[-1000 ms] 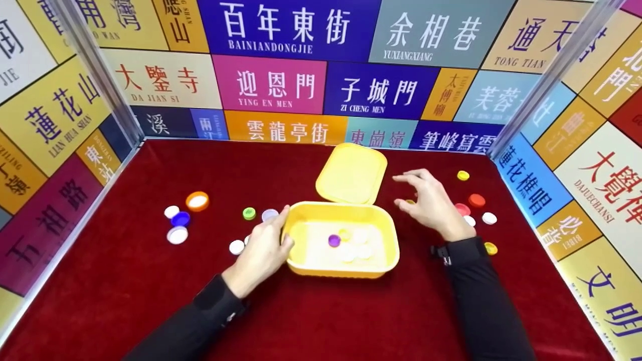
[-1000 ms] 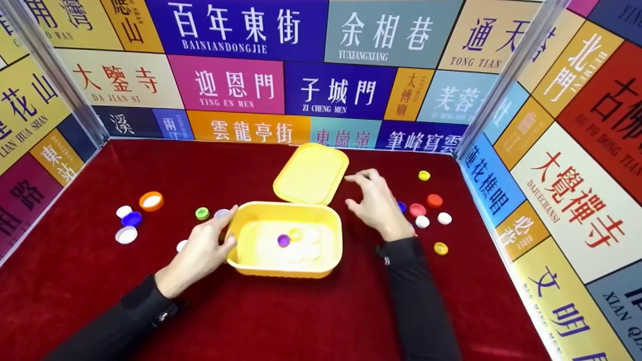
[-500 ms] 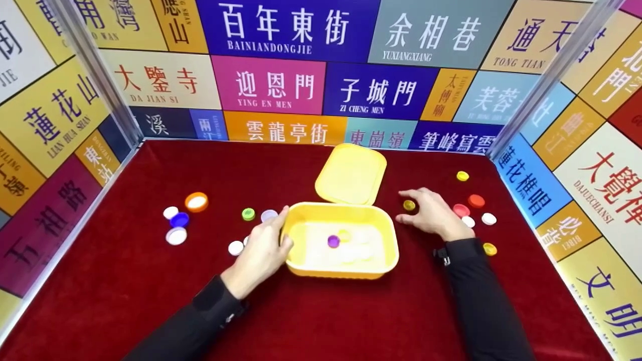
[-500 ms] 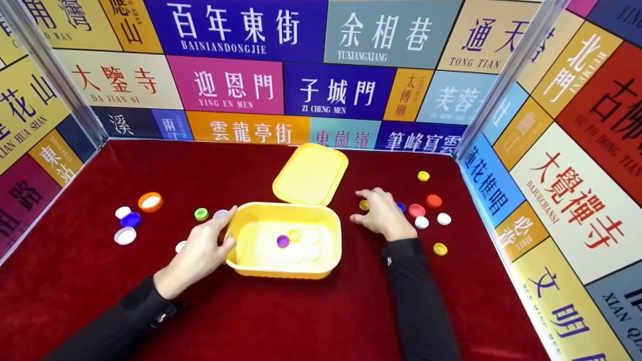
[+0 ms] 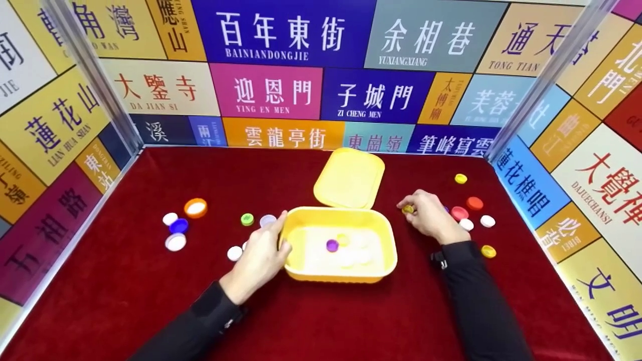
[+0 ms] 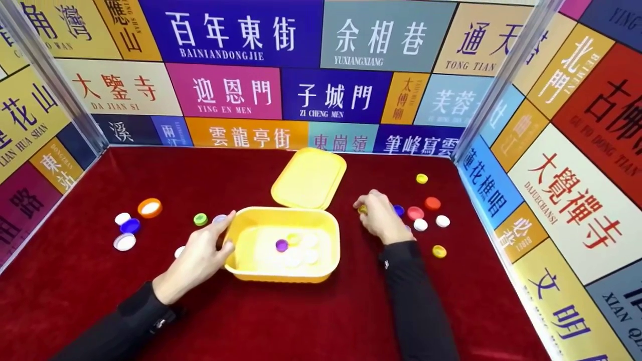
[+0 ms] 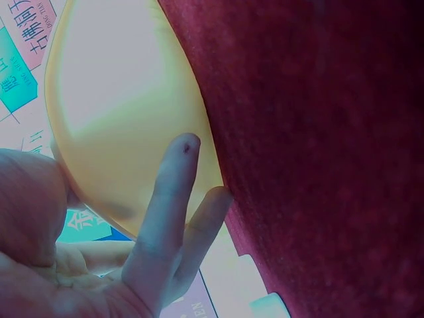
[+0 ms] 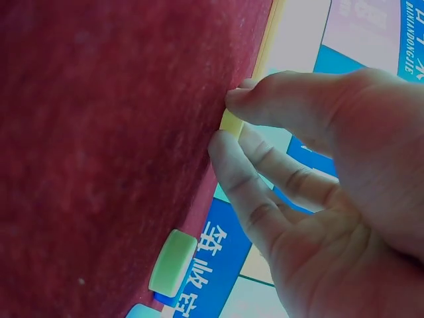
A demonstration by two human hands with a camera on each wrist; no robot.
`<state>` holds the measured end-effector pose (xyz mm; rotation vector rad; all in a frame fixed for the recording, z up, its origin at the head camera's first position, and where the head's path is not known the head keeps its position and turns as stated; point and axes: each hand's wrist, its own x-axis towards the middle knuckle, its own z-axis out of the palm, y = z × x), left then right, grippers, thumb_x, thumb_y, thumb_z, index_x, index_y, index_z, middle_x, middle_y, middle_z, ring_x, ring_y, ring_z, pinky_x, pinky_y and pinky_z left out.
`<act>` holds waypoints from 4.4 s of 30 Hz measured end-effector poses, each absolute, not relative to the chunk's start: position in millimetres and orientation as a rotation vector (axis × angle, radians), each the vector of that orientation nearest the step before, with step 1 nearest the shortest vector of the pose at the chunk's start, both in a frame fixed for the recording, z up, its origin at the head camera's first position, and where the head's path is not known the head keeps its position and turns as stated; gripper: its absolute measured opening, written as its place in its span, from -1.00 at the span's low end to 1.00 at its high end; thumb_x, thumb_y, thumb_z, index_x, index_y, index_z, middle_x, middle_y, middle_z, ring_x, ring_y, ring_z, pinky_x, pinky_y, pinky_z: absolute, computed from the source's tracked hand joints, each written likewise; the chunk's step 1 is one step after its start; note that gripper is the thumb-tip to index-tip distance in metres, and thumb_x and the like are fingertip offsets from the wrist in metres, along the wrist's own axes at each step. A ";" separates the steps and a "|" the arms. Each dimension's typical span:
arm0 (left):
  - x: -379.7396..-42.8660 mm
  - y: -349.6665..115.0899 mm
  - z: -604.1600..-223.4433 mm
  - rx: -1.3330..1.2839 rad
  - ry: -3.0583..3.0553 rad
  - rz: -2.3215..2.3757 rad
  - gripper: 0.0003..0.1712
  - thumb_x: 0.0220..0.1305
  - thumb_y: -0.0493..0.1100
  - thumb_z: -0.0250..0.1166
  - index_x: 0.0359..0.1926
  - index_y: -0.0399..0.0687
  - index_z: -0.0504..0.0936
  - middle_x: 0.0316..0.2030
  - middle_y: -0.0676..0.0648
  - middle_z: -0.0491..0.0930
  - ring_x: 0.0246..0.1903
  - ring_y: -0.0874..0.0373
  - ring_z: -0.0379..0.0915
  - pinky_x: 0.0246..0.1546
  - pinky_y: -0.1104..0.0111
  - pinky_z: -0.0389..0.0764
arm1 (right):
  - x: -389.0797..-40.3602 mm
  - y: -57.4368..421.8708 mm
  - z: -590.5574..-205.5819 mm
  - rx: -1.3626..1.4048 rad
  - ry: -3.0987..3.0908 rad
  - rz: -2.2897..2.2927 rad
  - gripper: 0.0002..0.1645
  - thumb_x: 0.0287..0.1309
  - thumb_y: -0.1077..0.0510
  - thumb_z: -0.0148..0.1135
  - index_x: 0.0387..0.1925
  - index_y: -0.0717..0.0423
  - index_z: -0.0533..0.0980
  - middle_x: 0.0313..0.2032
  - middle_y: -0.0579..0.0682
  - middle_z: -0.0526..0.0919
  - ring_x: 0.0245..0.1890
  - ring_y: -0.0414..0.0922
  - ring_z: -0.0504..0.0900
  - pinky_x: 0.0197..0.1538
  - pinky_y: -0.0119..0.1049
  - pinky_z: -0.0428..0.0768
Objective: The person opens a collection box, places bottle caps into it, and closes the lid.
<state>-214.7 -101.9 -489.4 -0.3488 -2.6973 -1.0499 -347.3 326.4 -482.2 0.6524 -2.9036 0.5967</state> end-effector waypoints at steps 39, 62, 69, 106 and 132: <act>-215.3 -101.9 -487.7 -0.331 -2.717 -1.087 -0.19 0.53 -0.34 0.35 0.73 -0.35 0.43 0.48 -0.37 0.71 0.28 -0.12 0.78 0.25 0.09 0.86 | -292.3 252.8 -419.1 1.014 -2.665 0.780 -0.72 0.40 0.33 0.59 0.10 0.20 0.86 -0.06 0.21 0.80 -0.08 0.09 0.90 0.08 0.02 0.94; -215.4 -101.8 -487.2 -0.327 -2.723 -1.110 -0.19 0.53 -0.34 0.35 0.73 -0.32 0.43 0.51 -0.36 0.68 0.43 -0.15 0.73 0.43 -0.01 0.79 | -264.4 213.0 -441.8 1.285 -2.827 0.543 -0.74 0.37 0.29 0.63 0.06 0.23 0.85 -0.05 0.17 0.87 -0.04 0.11 0.75 0.16 0.05 0.78; -215.0 -102.3 -488.0 -0.314 -2.733 -1.104 -0.19 0.52 -0.34 0.35 0.73 -0.32 0.44 0.55 -0.35 0.66 0.42 -0.12 0.73 0.42 0.01 0.80 | -265.1 213.3 -440.1 1.322 -2.776 0.576 -0.76 0.39 0.33 0.56 0.04 0.29 0.84 -0.07 0.22 0.85 -0.10 0.13 0.75 0.05 -0.01 0.79; -213.5 -101.7 -487.8 -0.296 -2.739 -1.084 -0.20 0.53 -0.34 0.37 0.73 -0.29 0.46 0.52 -0.32 0.69 0.22 -0.14 0.80 0.19 0.07 0.88 | -320.0 264.8 -429.3 0.781 -2.690 0.874 -0.66 0.47 0.26 0.52 0.20 0.23 0.83 0.08 0.30 0.86 0.01 0.15 0.92 0.08 0.13 0.92; -215.4 -101.3 -487.8 -0.326 -2.718 -1.077 -0.21 0.54 -0.33 0.37 0.72 -0.34 0.45 0.49 -0.36 0.70 0.35 -0.14 0.77 0.37 0.02 0.83 | -424.1 396.1 -466.6 0.080 -3.024 0.699 -0.16 0.49 0.15 0.27 0.63 0.54 0.37 0.60 0.76 0.20 0.57 0.75 0.12 0.65 0.58 0.23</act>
